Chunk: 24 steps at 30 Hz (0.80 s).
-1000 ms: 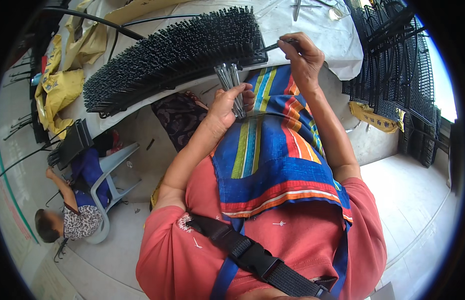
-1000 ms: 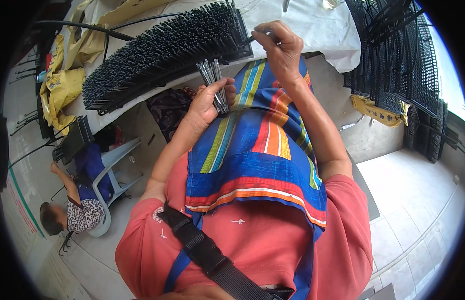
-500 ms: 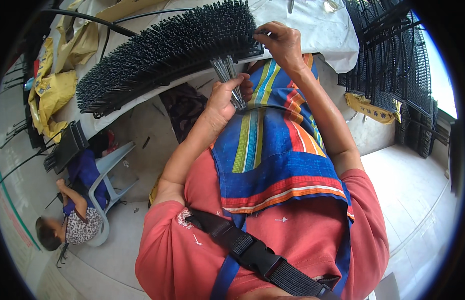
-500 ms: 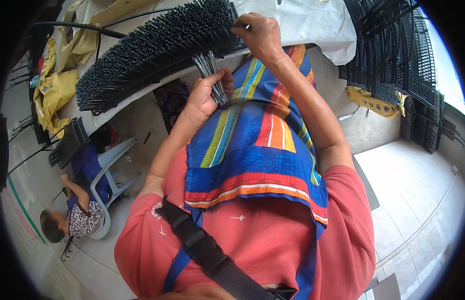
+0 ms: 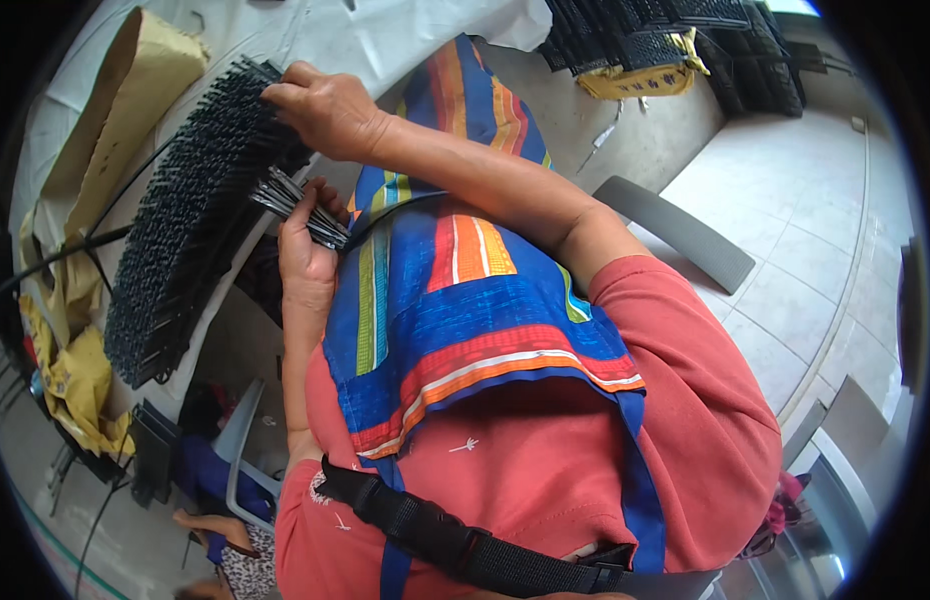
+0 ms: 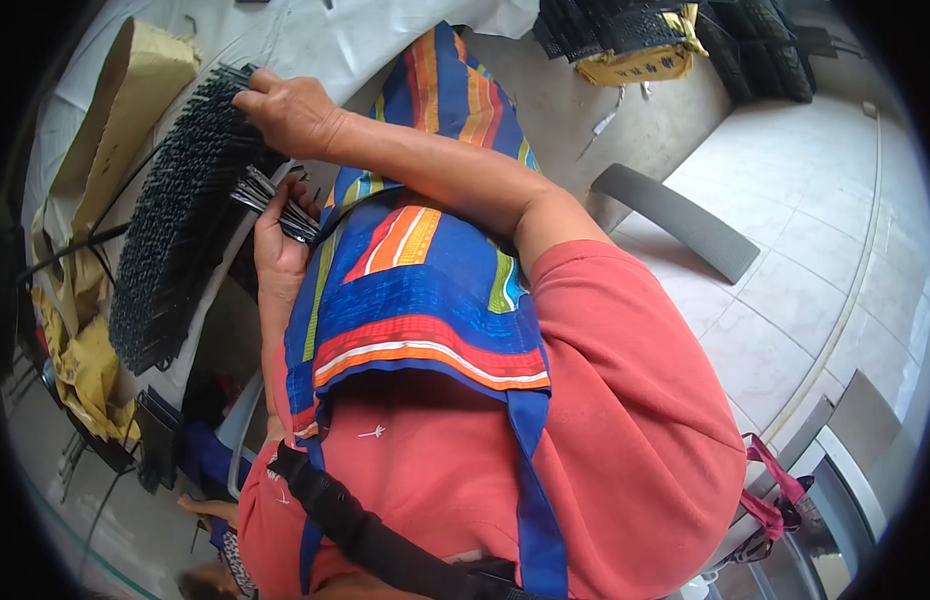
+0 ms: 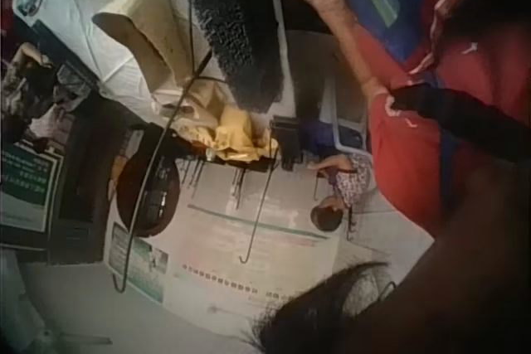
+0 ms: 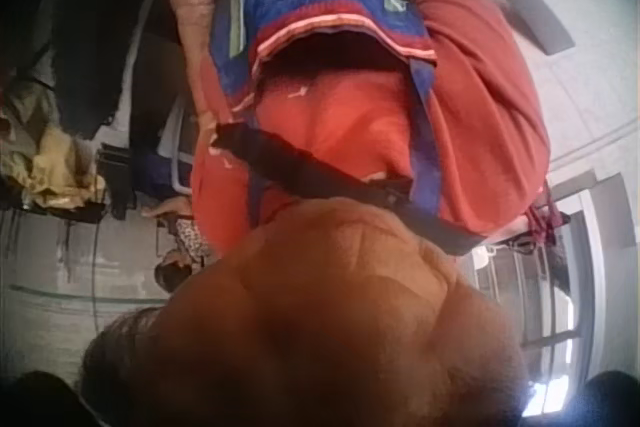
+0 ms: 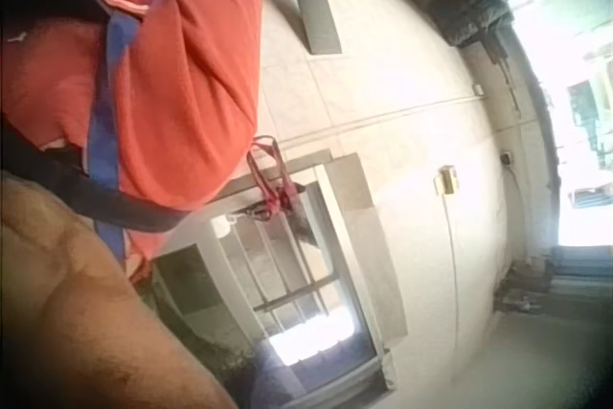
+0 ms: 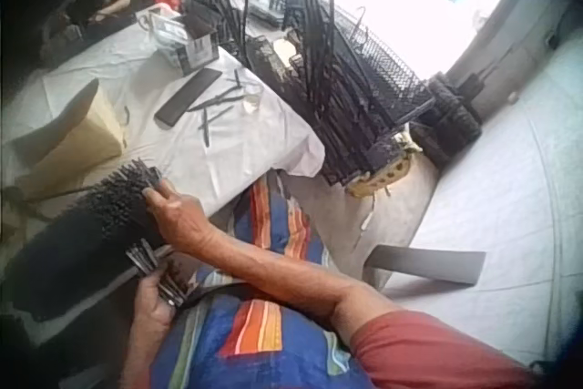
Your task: Manually inserting bundles of metal bristles into an industrial brush base at a workstation.
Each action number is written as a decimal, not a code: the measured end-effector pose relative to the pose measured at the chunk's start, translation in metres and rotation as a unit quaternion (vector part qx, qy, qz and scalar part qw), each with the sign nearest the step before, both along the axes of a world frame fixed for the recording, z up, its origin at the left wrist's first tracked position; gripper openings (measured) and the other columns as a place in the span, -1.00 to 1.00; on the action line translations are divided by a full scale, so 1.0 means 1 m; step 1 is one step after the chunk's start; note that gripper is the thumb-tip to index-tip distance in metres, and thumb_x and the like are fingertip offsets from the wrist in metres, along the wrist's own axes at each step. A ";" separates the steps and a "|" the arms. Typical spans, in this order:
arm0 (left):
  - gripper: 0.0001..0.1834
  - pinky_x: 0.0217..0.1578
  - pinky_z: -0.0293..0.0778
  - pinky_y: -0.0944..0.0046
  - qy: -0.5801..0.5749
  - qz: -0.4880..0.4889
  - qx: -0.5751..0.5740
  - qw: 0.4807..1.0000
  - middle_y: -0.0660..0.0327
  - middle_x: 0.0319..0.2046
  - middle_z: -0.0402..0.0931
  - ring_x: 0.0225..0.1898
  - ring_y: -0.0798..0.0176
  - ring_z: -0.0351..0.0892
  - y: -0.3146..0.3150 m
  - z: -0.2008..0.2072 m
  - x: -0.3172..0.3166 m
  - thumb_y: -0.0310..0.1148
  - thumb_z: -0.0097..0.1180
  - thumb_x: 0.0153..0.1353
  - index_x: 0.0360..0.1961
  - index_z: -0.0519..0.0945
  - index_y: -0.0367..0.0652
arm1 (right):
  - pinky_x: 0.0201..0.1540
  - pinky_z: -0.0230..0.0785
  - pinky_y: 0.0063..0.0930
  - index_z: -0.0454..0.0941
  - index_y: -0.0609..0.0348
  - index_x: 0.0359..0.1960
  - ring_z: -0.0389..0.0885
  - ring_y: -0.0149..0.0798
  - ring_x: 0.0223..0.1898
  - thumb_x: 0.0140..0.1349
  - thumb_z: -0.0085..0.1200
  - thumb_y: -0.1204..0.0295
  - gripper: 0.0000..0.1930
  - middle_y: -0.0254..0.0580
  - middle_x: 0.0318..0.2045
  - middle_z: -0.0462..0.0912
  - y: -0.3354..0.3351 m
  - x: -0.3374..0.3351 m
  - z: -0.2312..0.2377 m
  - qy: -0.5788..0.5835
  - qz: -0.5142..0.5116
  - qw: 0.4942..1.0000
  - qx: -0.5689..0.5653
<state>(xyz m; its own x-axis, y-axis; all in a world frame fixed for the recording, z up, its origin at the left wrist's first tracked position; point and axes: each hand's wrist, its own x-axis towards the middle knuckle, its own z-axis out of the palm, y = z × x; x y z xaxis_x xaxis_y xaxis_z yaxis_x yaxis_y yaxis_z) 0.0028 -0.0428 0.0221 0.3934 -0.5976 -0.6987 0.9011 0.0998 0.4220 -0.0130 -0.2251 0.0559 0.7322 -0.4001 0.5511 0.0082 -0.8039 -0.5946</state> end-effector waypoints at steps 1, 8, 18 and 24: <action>-0.78 -0.31 0.47 0.30 0.014 -0.008 -0.009 1.000 0.25 -0.36 0.58 -0.37 0.31 0.52 0.000 -0.003 0.000 -0.38 0.11 0.24 -0.11 0.56 -0.19 | -0.42 0.47 -0.25 0.58 -0.03 -0.16 0.62 -0.04 -0.41 0.06 0.19 0.42 -0.74 -0.20 -0.32 0.55 0.003 -0.001 0.000 -0.016 -0.011 1.000 0.016; -0.80 -0.25 0.46 0.28 0.026 -0.041 -0.027 0.998 0.24 -0.33 0.58 -0.35 0.30 0.54 -0.024 -0.006 0.005 -0.38 0.09 0.25 -0.12 0.55 -0.16 | -0.50 0.43 -0.22 0.59 -0.12 -0.14 0.59 -0.06 -0.44 0.13 0.09 0.35 -0.77 -0.23 -0.38 0.53 -0.003 0.008 0.002 0.041 -0.030 0.998 0.029; -0.84 -0.51 0.43 0.34 -0.094 0.002 0.003 0.996 0.17 -0.51 0.59 -0.56 0.31 0.51 -0.028 0.012 -0.003 -0.44 0.18 0.14 -0.25 0.61 -0.26 | -0.51 0.40 -0.23 0.58 -0.20 -0.03 0.57 -0.03 -0.51 0.15 0.14 0.39 -0.69 -0.19 -0.47 0.53 -0.017 -0.001 0.010 0.042 0.050 0.998 0.006; -0.89 -0.64 0.26 0.43 -0.111 0.044 -0.028 0.992 0.13 -0.54 0.56 -0.68 0.40 0.35 -0.003 0.029 -0.007 -0.49 0.15 0.14 -0.31 0.60 -0.30 | -0.39 0.41 -0.30 0.56 -0.17 0.04 0.59 -0.07 -0.45 0.26 0.04 0.41 -0.69 -0.15 -0.39 0.59 -0.022 0.007 0.012 0.074 0.122 0.990 0.013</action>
